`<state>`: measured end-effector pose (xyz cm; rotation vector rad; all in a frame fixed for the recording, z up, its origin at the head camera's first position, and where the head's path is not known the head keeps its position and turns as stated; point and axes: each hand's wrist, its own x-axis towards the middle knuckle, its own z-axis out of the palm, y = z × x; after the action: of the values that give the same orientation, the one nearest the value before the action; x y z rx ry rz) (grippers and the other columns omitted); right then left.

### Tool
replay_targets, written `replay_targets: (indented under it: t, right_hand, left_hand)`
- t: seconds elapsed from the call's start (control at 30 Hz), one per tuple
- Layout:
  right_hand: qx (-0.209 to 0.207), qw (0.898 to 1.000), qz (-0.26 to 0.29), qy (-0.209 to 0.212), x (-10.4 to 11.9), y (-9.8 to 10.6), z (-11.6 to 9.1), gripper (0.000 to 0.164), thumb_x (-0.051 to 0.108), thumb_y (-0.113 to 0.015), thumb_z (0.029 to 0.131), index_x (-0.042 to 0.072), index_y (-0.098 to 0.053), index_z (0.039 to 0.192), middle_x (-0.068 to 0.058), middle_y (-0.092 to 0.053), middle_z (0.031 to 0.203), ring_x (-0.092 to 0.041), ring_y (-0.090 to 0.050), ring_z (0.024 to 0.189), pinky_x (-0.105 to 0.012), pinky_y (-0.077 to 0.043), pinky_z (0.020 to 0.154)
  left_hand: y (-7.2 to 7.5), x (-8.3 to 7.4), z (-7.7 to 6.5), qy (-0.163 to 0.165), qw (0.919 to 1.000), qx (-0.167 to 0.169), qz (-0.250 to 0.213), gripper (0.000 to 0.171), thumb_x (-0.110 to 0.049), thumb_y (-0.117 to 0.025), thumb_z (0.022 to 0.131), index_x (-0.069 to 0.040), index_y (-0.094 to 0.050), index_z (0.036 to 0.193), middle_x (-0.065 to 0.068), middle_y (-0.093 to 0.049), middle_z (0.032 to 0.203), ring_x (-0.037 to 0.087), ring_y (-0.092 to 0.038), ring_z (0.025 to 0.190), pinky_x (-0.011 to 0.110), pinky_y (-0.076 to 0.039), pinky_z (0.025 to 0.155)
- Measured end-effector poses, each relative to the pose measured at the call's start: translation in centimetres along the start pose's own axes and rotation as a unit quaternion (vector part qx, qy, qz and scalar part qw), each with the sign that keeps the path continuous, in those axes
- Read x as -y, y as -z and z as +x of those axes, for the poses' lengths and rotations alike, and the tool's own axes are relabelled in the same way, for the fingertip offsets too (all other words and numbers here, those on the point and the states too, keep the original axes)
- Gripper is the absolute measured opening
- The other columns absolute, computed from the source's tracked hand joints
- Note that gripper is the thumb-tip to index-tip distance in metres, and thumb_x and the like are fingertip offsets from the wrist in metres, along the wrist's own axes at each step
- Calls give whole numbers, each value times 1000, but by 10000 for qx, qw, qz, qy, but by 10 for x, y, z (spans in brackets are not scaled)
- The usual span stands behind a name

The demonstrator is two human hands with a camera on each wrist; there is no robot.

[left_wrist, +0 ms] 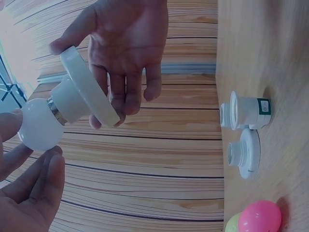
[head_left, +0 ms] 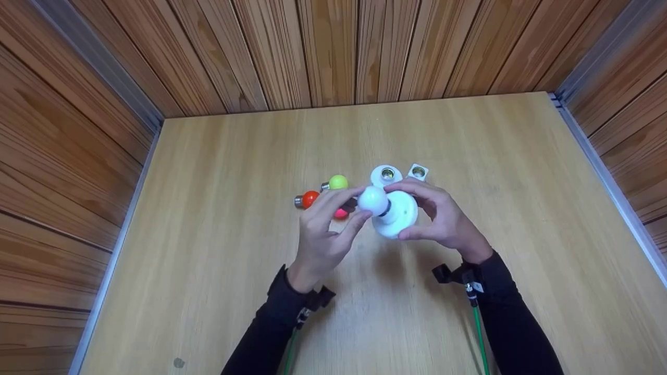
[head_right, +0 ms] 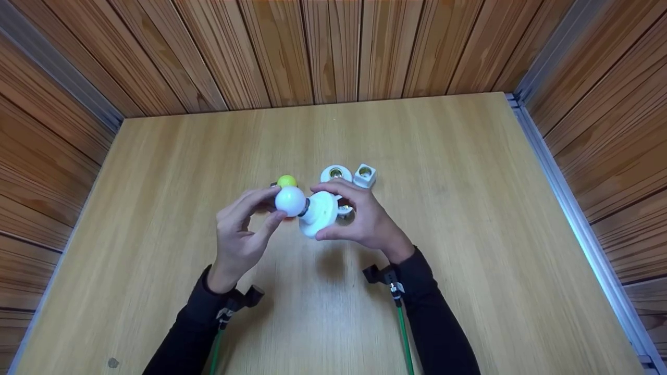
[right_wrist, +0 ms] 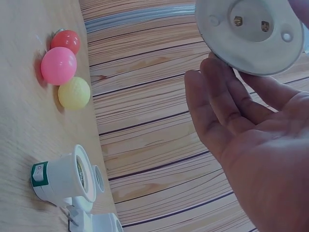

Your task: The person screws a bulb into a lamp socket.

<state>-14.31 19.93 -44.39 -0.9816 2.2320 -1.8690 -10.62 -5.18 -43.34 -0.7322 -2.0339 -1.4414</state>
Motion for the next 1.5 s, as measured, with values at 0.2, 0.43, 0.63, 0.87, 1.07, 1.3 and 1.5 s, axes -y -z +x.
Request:
replay_targets:
  t: [0.2, 0.43, 0.63, 0.87, 1.07, 1.3, 1.5]
  right_hand:
    - [31, 9985, -544, -88, 3, -6, 1, 78, -6, -92, 71, 2, -64, 143, -3, -66, 141, -8, -61, 131, -16, -53, 113]
    - [81, 9958, -915, 12, 2, -13, 3, 81, 2, -97, 69, 4, -65, 143, -17, -66, 139, -6, -61, 128, -14, -54, 107]
    - [144, 9937, -1075, 279, -2, -18, 5, 81, 8, -99, 67, 6, -66, 142, -15, -68, 136, -7, -62, 126, -16, -49, 111]
    - [66, 9934, -1114, 278, -1, -18, 5, 82, 5, -98, 67, 6, -66, 142, -16, -67, 137, -7, -61, 129, -16, -48, 113]
    - [-67, 9937, -1102, 212, -1, -13, 0, 84, 3, -97, 67, 5, -64, 144, -16, -66, 138, -6, -60, 127, -14, -51, 107]
    - [-325, 9947, -970, 62, -7, -5, -14, 85, -2, -96, 67, 6, -64, 145, -7, -64, 139, -8, -60, 130, -14, -50, 111]
    - [-561, 9922, -1092, -239, -13, 11, -35, 83, -7, -94, 68, 5, -64, 145, 2, -63, 139, -4, -59, 132, -12, -48, 112]
  left_hand:
    - [1, -1, -1, 58, 10000, 44, 1, 40, -17, -81, 95, -1, -72, 130, 12, -79, 118, 18, -73, 102, 28, -66, 91]
    - [1, -1, -2, 59, 9999, 102, 30, 39, -17, -80, 95, -2, -72, 131, 12, -79, 121, 18, -73, 104, 30, -66, 91]
    - [0, -2, -3, -37, 9999, 138, 44, 39, -14, -82, 94, 0, -73, 129, 14, -78, 123, 21, -73, 106, 30, -67, 93]
    - [0, -3, -1, -42, 9999, 165, 8, 39, -15, -81, 95, 0, -72, 130, 14, -78, 124, 21, -74, 107, 32, -67, 92]
    - [2, -2, 1, -67, 9998, 181, 76, 41, -15, -82, 93, -1, -72, 131, 14, -79, 125, 22, -74, 106, 29, -66, 92]
    - [11, 4, 5, 55, 9997, 57, 239, 32, -13, -78, 97, -1, -73, 126, 13, -78, 119, 20, -72, 102, 32, -66, 88]
    - [15, 11, 5, 394, 9983, 219, 361, 27, -17, -71, 103, -2, -73, 125, 12, -76, 117, 18, -72, 96, 27, -65, 81]
